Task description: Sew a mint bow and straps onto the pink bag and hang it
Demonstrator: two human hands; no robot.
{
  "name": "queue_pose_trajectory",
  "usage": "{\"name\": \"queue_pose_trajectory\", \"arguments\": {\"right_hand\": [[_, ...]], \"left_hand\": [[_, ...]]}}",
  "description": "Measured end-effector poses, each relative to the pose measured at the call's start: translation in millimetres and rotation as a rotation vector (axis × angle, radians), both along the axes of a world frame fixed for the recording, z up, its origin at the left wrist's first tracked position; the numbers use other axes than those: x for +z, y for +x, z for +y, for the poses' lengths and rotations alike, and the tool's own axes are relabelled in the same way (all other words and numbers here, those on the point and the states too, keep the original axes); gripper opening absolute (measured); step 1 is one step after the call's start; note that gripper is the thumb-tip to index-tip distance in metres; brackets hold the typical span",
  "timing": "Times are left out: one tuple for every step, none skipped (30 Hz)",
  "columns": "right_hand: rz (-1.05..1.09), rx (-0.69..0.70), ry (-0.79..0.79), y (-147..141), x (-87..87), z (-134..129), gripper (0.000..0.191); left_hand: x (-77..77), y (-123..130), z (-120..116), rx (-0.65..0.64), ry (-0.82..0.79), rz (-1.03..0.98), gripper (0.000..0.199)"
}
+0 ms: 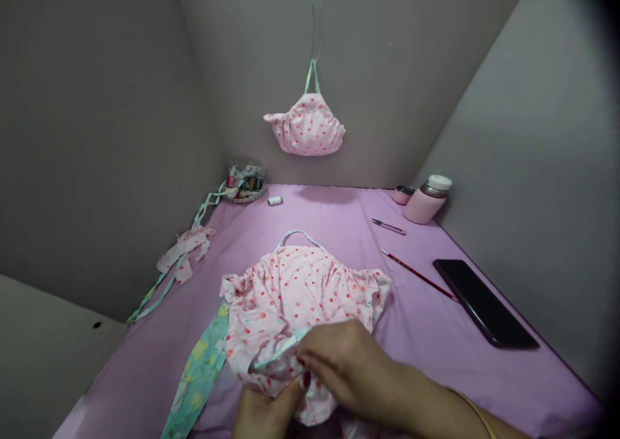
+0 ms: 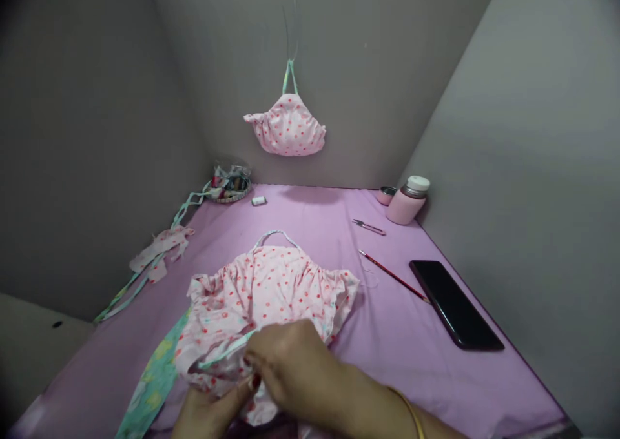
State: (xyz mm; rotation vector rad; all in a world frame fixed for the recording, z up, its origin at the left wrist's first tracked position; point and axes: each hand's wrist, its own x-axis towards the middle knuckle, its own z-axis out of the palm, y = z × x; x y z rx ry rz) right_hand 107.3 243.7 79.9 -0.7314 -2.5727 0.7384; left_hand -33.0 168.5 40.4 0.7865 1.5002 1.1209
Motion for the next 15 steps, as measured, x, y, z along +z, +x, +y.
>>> {"name": "queue_pose_trajectory", "arguments": {"right_hand": [[0.003, -0.055, -0.085, 0.6, 2.7, 7.6, 0.018], [0.007, -0.109, -0.161, 2.2, 3.1, 12.8, 0.018], [0.006, -0.149, -0.215, 4.3, 1.2, 15.0, 0.017], [0.003, -0.168, -0.235, 6.8, -2.8, 13.7, 0.018], [-0.001, -0.161, -0.224, 9.2, -7.9, 9.4, 0.018], [-0.003, -0.128, -0.186, 11.0, -13.2, 2.7, 0.020], [-0.002, -0.077, -0.126, 12.0, -17.7, -5.0, 0.022], [0.005, -0.020, -0.051, 11.8, -20.5, -12.3, 0.023], [0.011, 0.034, 0.027, 10.5, -21.2, -17.8, 0.023], [0.011, 0.069, 0.094, 8.5, -19.7, -20.3, 0.023], [0.006, 0.076, 0.139, 6.2, -16.3, -19.5, 0.022], [0.002, 0.056, 0.144, 4.3, -11.8, -15.6, 0.022], [0.000, 0.010, 0.103, 3.2, -6.9, -9.6, 0.021], [-0.001, -0.050, 0.027, 2.9, -2.6, -2.9, 0.021], [0.001, -0.111, -0.066, 3.4, 0.3, 3.1, 0.020]], "left_hand": [[-2.1, -0.5, -1.6, 0.028, -0.001, 0.022, 0.029], [-3.9, -1.2, -2.9, 0.068, 0.005, 0.029, 0.031], [-5.0, -1.9, -3.7, 0.110, 0.016, 0.017, 0.033], [-5.4, -2.6, -3.9, 0.146, 0.025, -0.012, 0.036], [-5.2, -3.2, -3.6, 0.164, 0.027, -0.052, 0.039], [-4.6, -3.6, -2.9, 0.166, 0.024, -0.089, 0.040], [-3.7, -3.9, -2.0, 0.148, 0.020, -0.108, 0.041], [-2.9, -4.2, -1.1, 0.113, 0.012, -0.102, 0.040], [-2.2, -4.4, -0.3, 0.065, 0.005, -0.077, 0.038], [-1.7, -4.6, 0.4, 0.020, -0.005, -0.041, 0.037], [-1.1, -4.9, 0.8, -0.021, -0.017, -0.003, 0.036], [-0.4, -5.3, 1.1, -0.057, -0.032, 0.028, 0.036], [0.6, -5.7, 1.2, -0.074, -0.045, 0.045, 0.035], [2.0, -6.1, 1.0, -0.069, -0.050, 0.046, 0.035], [3.9, -6.4, 0.7, -0.046, -0.045, 0.038, 0.035]]}}
